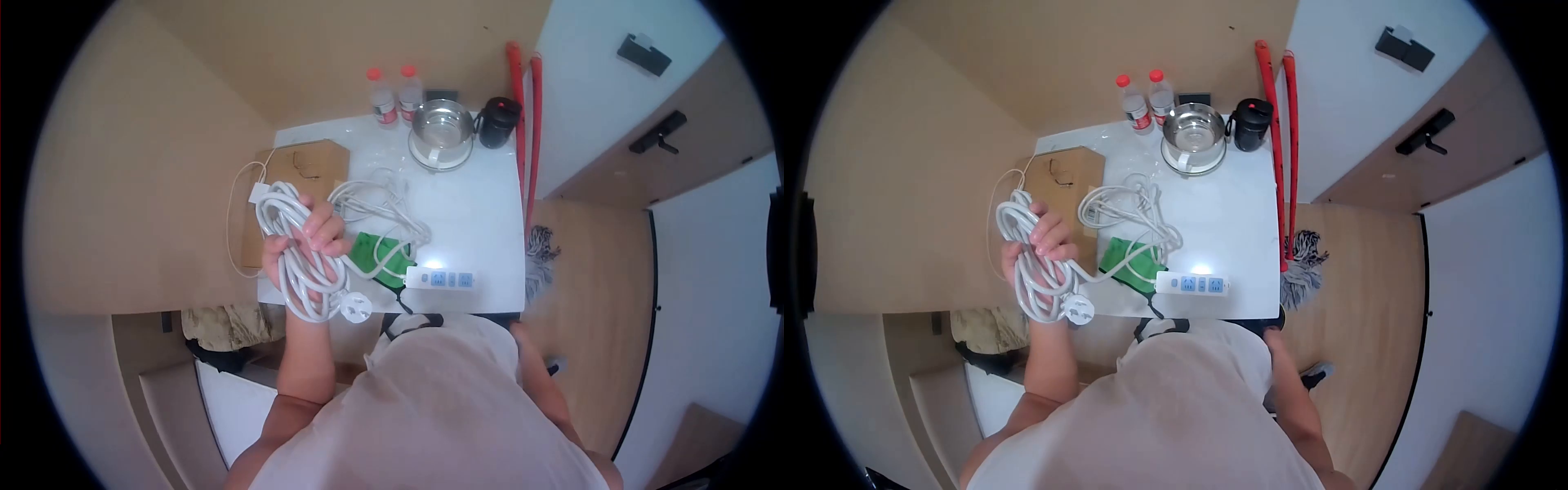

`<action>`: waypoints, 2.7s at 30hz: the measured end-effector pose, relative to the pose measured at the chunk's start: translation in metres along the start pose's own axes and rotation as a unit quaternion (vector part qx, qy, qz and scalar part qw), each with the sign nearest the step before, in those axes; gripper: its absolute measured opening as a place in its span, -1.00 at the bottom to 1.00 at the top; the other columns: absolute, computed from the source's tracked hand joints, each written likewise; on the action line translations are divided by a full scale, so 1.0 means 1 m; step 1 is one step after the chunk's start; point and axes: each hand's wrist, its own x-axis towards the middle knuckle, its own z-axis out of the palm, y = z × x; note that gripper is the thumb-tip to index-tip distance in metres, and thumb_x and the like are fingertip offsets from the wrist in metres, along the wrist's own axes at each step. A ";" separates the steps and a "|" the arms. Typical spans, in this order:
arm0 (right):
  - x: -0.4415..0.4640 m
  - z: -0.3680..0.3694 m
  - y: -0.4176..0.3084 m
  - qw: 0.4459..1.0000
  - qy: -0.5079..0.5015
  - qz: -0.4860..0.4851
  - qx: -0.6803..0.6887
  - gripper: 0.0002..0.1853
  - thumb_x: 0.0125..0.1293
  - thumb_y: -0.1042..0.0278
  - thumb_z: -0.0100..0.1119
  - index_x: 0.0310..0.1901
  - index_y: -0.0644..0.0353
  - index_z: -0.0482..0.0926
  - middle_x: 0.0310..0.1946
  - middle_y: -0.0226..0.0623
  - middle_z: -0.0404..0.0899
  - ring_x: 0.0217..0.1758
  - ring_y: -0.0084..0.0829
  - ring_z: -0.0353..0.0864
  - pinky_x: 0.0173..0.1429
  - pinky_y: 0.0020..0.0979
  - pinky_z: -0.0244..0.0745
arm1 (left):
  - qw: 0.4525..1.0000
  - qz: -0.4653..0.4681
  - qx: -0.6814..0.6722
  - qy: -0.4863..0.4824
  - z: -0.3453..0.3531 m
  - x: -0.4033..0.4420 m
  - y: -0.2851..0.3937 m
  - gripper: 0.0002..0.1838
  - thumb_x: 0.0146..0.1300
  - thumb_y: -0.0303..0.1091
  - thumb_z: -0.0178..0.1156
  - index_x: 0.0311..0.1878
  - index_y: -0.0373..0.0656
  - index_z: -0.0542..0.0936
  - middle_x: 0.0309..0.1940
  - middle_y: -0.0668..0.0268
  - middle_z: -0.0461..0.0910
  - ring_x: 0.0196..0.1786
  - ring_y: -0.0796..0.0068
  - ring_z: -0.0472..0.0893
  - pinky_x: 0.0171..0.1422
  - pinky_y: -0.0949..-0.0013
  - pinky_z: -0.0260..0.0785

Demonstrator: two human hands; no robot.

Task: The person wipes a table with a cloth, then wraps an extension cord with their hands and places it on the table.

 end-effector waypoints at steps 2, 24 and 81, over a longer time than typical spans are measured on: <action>0.015 0.019 0.011 0.999 -0.007 -0.026 -0.043 -0.55 0.44 0.11 -0.02 0.17 0.24 0.59 0.06 -0.01 0.64 0.12 -0.08 0.60 0.13 -0.10 0.54 | 1.000 -0.010 0.006 0.008 0.005 0.006 -0.001 -0.46 0.18 -0.40 0.16 0.27 -0.29 0.41 -0.24 0.29 0.32 -0.21 0.44 0.34 -0.06 0.33 0.27; 0.062 0.041 0.062 0.994 0.074 -0.072 -0.028 -0.60 0.36 0.23 0.03 0.07 0.29 0.67 0.15 0.16 0.63 0.25 0.07 0.60 0.32 -0.14 0.47 | 1.000 -0.014 -0.011 0.008 0.005 -0.005 0.007 -0.43 0.17 -0.37 0.15 0.29 -0.31 0.44 -0.23 0.27 0.32 -0.21 0.42 0.33 -0.05 0.33 0.26; -0.197 -0.013 -0.128 0.903 -0.080 -0.220 -0.360 -0.69 0.39 0.24 0.05 -0.11 0.36 0.61 -0.29 0.12 0.70 -0.25 0.13 0.71 -0.13 -0.04 0.61 | 0.567 -0.143 0.694 0.420 -0.220 -0.244 -0.055 -0.36 0.33 -0.11 0.34 0.29 -0.30 0.34 0.17 -0.07 0.56 0.14 -0.01 0.64 0.27 0.00 0.47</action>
